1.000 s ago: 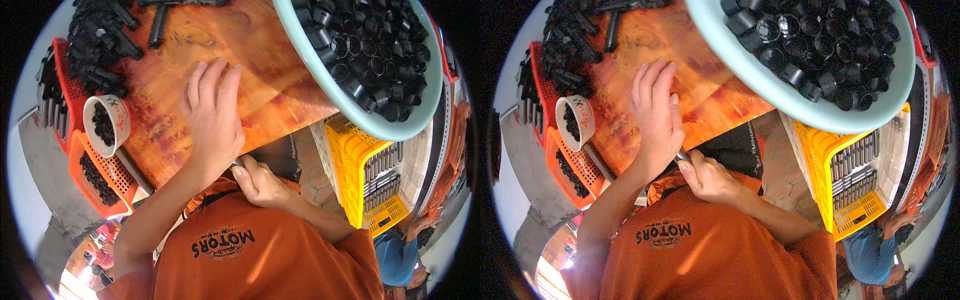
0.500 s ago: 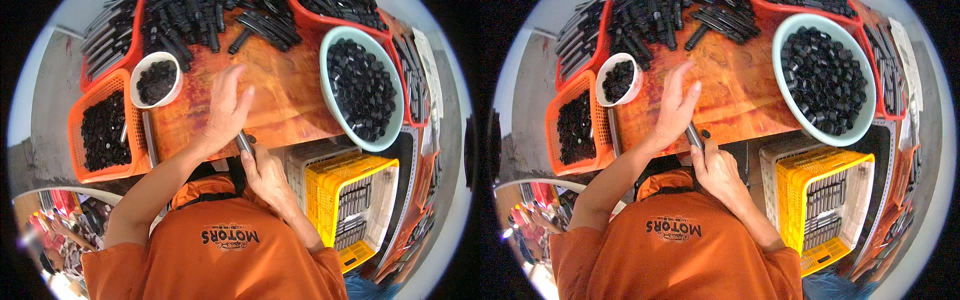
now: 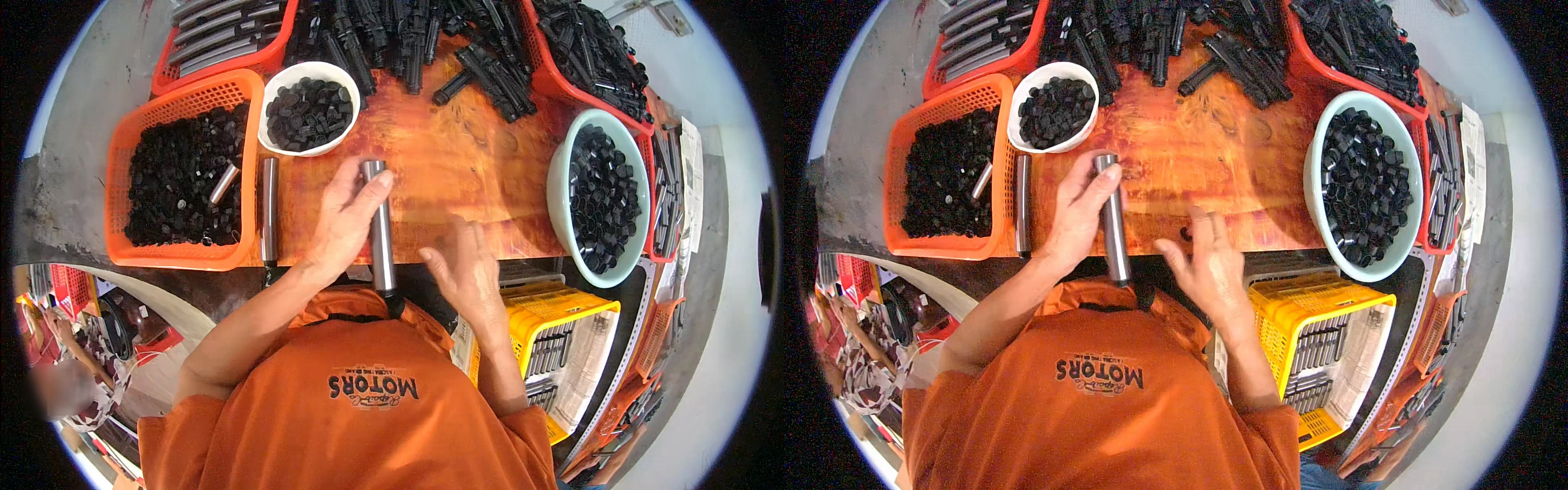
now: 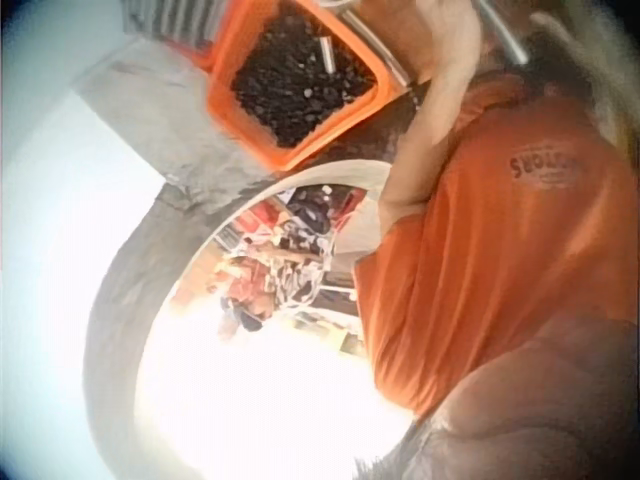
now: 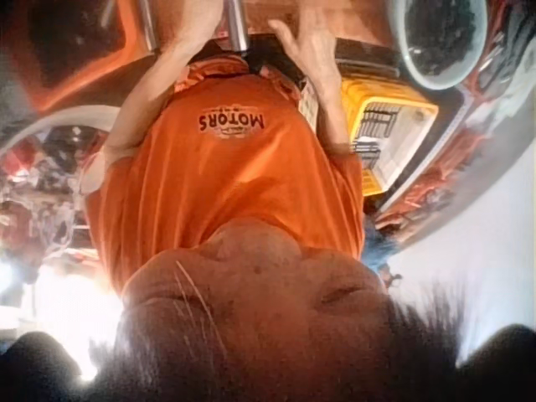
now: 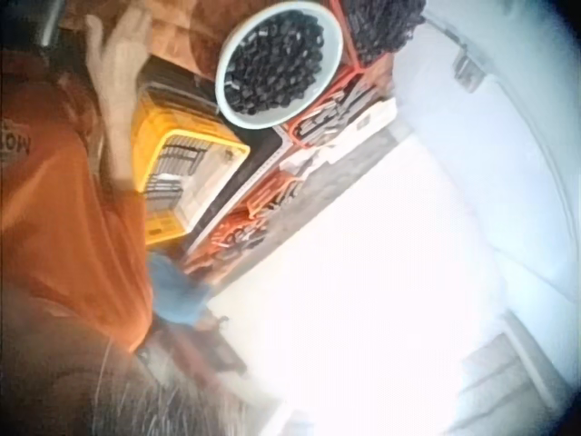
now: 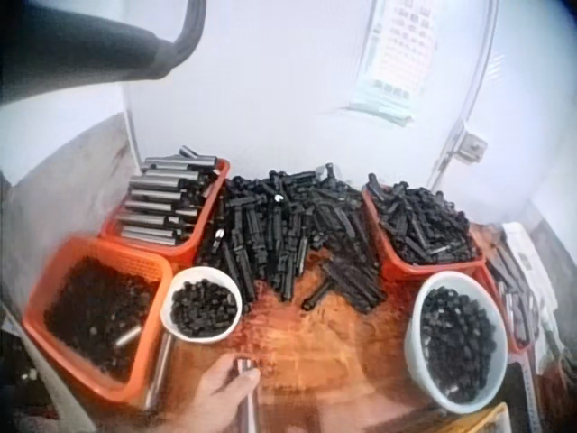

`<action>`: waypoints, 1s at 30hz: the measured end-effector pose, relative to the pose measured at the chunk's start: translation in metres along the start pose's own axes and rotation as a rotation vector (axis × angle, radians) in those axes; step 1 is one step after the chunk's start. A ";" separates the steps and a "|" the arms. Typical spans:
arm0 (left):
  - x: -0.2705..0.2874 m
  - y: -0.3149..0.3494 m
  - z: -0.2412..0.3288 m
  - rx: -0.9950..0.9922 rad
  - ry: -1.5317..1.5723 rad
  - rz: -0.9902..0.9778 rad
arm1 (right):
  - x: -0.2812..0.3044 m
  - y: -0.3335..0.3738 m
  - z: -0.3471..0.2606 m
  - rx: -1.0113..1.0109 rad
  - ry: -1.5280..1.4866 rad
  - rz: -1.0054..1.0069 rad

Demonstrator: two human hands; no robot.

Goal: The person repeatedly picks small black plastic caps from a white cup and presses them onto the ends of cylindrical metal rods. They then place the capped rods into a yellow basket. The process is repeated multiple times.

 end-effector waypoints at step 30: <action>0.054 0.031 -0.020 0.237 0.229 0.055 | -0.093 -0.176 -0.191 0.622 0.564 -0.395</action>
Point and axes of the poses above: each hand's wrist, its own y-axis away from the middle knuckle, its own x-axis out of the back of the hand, z = x × y, the point moved 8 cm from there along -y, towards the middle knuckle, and after that the axes turned 5 degrees about -x, right-handed, at the moved point
